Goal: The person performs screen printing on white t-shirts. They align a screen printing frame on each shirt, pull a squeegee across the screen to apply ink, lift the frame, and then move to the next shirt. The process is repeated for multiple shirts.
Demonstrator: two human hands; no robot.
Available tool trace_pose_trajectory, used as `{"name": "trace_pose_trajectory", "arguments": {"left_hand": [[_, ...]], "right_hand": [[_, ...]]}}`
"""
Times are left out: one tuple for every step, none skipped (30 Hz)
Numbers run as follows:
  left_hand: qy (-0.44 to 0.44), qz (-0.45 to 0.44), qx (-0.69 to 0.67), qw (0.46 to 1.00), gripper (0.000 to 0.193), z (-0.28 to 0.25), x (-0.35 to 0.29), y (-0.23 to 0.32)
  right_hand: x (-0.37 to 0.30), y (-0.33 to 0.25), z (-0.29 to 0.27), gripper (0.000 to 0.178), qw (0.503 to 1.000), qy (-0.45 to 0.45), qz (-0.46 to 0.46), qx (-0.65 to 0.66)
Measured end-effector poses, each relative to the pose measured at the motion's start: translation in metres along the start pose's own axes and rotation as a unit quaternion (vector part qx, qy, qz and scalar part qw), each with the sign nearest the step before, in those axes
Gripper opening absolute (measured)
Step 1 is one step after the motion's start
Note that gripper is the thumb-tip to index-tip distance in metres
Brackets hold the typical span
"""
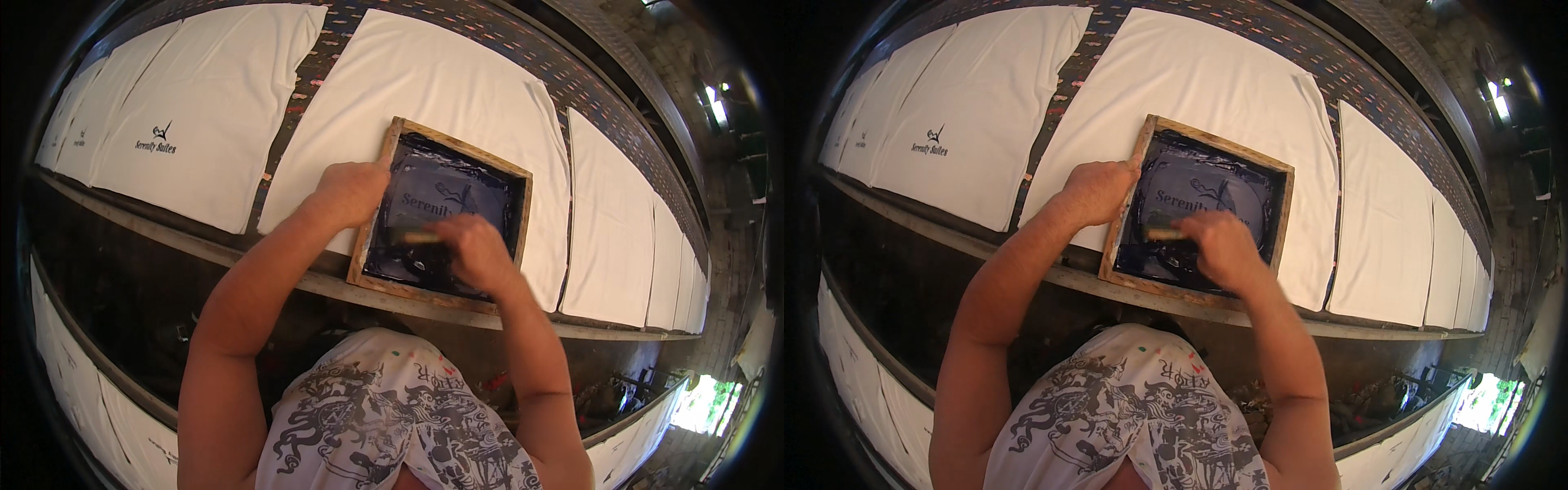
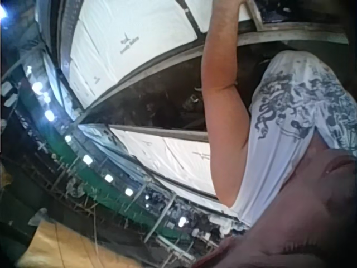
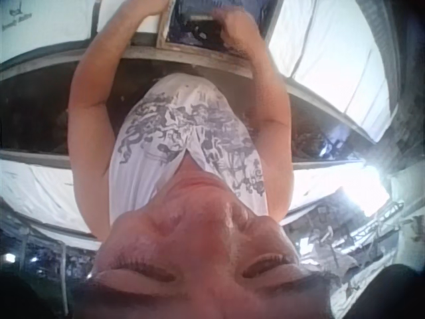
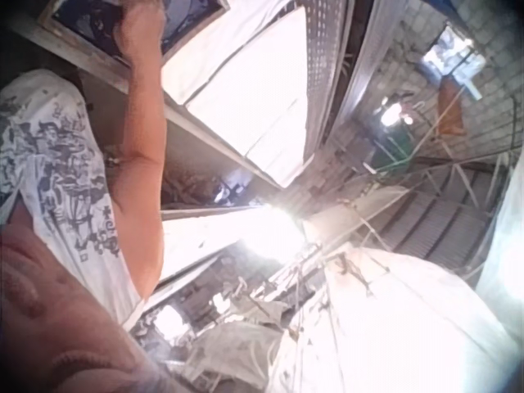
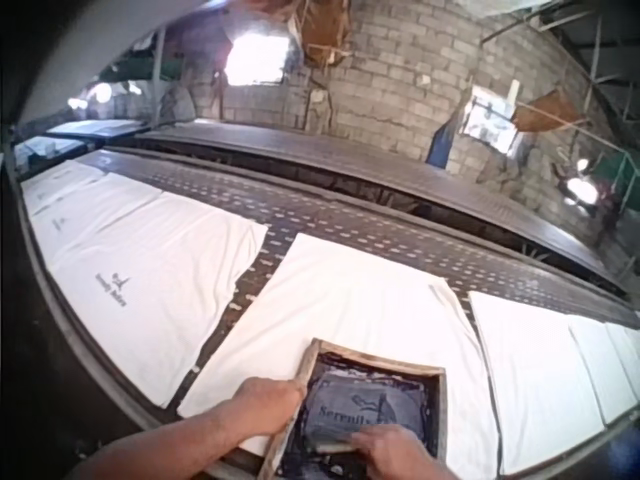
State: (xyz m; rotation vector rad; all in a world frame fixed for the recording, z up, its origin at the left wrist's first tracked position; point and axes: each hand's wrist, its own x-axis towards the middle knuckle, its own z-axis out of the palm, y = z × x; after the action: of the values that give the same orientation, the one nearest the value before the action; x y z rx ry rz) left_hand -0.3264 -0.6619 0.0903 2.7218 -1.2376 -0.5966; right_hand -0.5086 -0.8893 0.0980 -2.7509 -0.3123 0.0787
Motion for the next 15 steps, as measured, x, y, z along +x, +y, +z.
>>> {"name": "trace_pose_trajectory", "arguments": {"left_hand": [[0.002, -0.001, 0.003, 1.0, 0.069, 0.002, 0.001, -0.002], [0.003, -0.002, 0.007, 1.0, 0.07, 0.002, 0.001, -0.002], [0.011, 0.0, 0.002, 1.0, 0.058, 0.001, 0.001, 0.0], [0.018, -0.001, 0.0, 1.0, 0.047, -0.001, -0.001, 0.002], [0.024, -0.003, -0.003, 1.0, 0.035, -0.001, -0.003, 0.002], [0.016, -0.006, -0.001, 1.0, 0.047, -0.001, -0.003, 0.002], [0.008, -0.01, 0.002, 1.0, 0.058, 0.0, -0.001, 0.001], [0.0, -0.013, 0.004, 1.0, 0.07, 0.0, -0.001, 0.001], [-0.007, -0.018, 0.011, 1.0, 0.071, 0.0, -0.001, 0.001], [-0.011, -0.022, 0.016, 1.0, 0.071, -0.002, -0.002, 0.002], [-0.016, -0.027, 0.021, 0.999, 0.071, -0.002, -0.003, 0.002], [-0.014, -0.027, 0.014, 0.999, 0.071, -0.001, -0.003, 0.003], [-0.011, -0.027, 0.005, 1.0, 0.071, -0.001, -0.003, 0.004], [-0.006, -0.027, -0.003, 1.0, 0.071, 0.0, -0.003, 0.004], [-0.004, -0.019, -0.004, 1.0, 0.071, 0.002, -0.002, 0.003]], "right_hand": [[0.013, 0.013, -0.005, 0.053, 1.0, -0.02, 0.014, 0.004], [0.027, 0.025, -0.01, 0.053, 0.999, -0.039, 0.028, 0.009], [0.04, 0.039, -0.011, 0.054, 0.999, -0.009, 0.035, -0.002], [0.053, 0.054, -0.007, 0.055, 0.999, 0.022, 0.04, -0.011], [0.062, 0.063, -0.002, 0.056, 0.997, 0.052, 0.045, -0.018], [0.066, 0.065, 0.0, 0.057, 0.996, 0.067, 0.051, -0.021], [0.069, 0.066, 0.002, 0.058, 0.995, 0.083, 0.057, -0.023], [0.071, 0.066, 0.006, 0.059, 0.993, 0.098, 0.063, -0.025], [0.065, 0.062, 0.011, 0.059, 0.993, 0.104, 0.04, -0.031], [0.054, 0.054, 0.018, 0.06, 0.993, 0.109, 0.016, -0.04], [0.041, 0.043, 0.024, 0.06, 0.992, 0.114, -0.008, -0.048], [0.025, 0.029, 0.029, 0.059, 0.994, 0.092, -0.001, -0.055], [0.01, 0.011, 0.03, 0.067, 0.995, 0.094, 0.004, -0.043], [-0.004, -0.001, 0.033, 0.066, 0.995, 0.092, 0.001, -0.046], [-0.016, -0.011, 0.036, 0.066, 0.995, 0.091, -0.003, -0.049]]}}
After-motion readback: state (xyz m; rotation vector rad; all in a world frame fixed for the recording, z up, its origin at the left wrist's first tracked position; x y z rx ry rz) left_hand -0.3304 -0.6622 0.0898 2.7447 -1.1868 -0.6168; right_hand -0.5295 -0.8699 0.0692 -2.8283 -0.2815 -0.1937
